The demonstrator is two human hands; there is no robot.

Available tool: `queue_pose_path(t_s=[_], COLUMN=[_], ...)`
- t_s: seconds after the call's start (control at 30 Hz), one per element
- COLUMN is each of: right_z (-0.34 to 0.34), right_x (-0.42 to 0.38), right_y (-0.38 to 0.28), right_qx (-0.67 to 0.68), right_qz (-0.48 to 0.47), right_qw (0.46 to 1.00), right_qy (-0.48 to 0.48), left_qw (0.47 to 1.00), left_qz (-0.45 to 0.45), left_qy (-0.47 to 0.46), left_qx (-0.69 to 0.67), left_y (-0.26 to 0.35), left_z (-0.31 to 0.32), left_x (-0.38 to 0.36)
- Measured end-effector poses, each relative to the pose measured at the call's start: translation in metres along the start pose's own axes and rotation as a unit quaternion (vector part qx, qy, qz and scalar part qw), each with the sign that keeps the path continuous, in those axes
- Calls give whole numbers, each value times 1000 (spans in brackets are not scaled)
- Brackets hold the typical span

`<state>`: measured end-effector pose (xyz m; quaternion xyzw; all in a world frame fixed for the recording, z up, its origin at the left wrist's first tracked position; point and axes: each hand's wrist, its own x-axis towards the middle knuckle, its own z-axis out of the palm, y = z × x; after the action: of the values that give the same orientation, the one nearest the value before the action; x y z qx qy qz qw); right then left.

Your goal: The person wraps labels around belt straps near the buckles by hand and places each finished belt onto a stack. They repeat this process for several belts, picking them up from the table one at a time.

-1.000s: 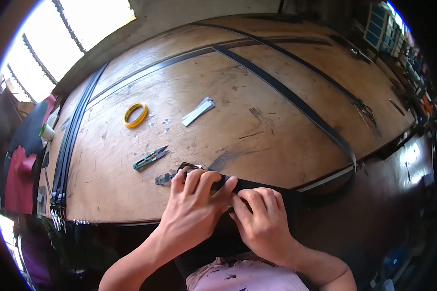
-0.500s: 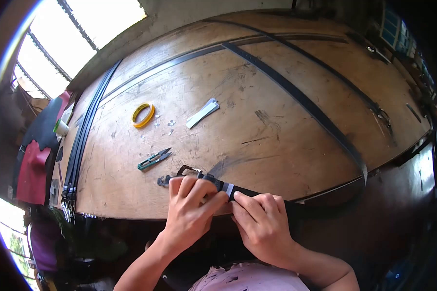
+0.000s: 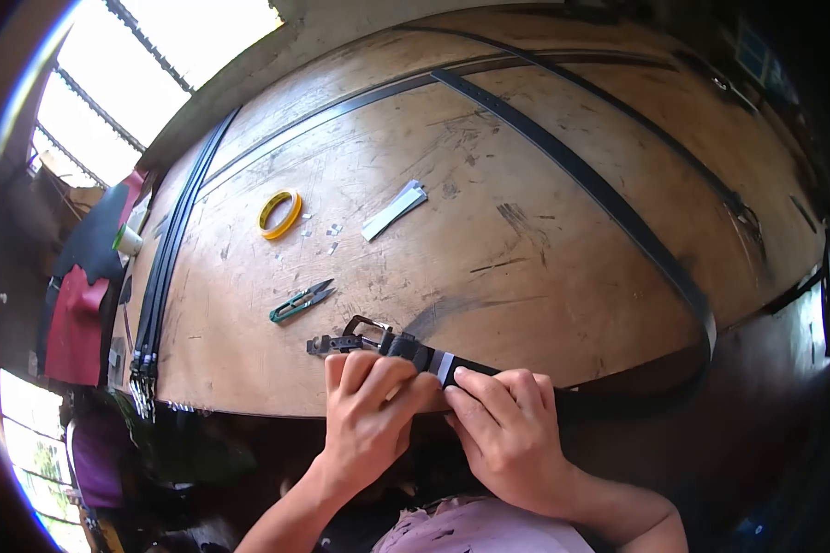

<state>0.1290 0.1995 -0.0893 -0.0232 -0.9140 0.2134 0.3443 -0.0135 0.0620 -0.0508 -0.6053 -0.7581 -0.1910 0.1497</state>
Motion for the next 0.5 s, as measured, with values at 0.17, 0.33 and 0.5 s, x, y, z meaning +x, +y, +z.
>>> queue_pose_path(t_s=[0.17, 0.33, 0.5], right_z=[7, 4, -2], right_x=[-1, -1, -1], right_y=[-4, -4, -8], right_qx=[-5, -16, 20], right_qz=[7, 5, 23], right_qw=[1000, 1000, 999], right_qy=[14, 25, 27], left_qw=[999, 999, 991], left_qz=[-5, 19, 11], left_qy=[29, 37, -58], left_qx=[22, 20, -121], left_y=[-3, 3, -35], left_z=[5, 6, -22], left_x=[3, 3, 24])
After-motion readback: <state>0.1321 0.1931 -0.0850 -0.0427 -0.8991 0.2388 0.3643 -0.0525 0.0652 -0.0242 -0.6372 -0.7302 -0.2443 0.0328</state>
